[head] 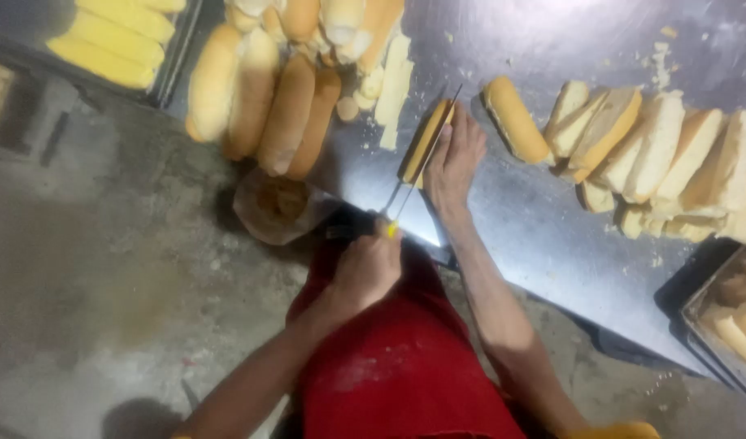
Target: Cutting bread rolls and stacking them on a tray.
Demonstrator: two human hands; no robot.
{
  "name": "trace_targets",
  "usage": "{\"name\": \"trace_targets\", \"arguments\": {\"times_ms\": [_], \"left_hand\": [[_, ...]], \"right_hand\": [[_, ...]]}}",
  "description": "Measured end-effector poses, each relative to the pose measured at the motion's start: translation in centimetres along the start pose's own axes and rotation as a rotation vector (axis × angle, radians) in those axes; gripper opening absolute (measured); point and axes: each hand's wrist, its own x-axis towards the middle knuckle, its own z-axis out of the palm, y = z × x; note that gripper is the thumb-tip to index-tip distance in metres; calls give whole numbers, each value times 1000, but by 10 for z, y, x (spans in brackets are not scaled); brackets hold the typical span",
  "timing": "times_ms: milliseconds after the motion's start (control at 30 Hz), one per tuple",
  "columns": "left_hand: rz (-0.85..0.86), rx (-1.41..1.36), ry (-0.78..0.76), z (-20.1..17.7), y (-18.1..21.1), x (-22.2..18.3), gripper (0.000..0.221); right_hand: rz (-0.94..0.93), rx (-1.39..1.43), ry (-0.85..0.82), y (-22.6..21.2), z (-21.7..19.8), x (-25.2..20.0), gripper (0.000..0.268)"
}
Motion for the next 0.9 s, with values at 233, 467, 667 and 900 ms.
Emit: {"name": "trace_targets", "arguments": {"times_ms": [233,467,667,900], "left_hand": [[-278,-79,-230,-58,36,-6,43],[162,72,47,-24,11,29,49],[56,95,-38,-14,-8,8,34],[154,26,87,-25,-6,17,32]], "right_hand": [[-80,-26,19,3,7,21,57],[-61,-16,22,7,8,17,52],[-108,-34,39,5,6,2,48],[-20,-7,33,-5,9,25,48]]}}
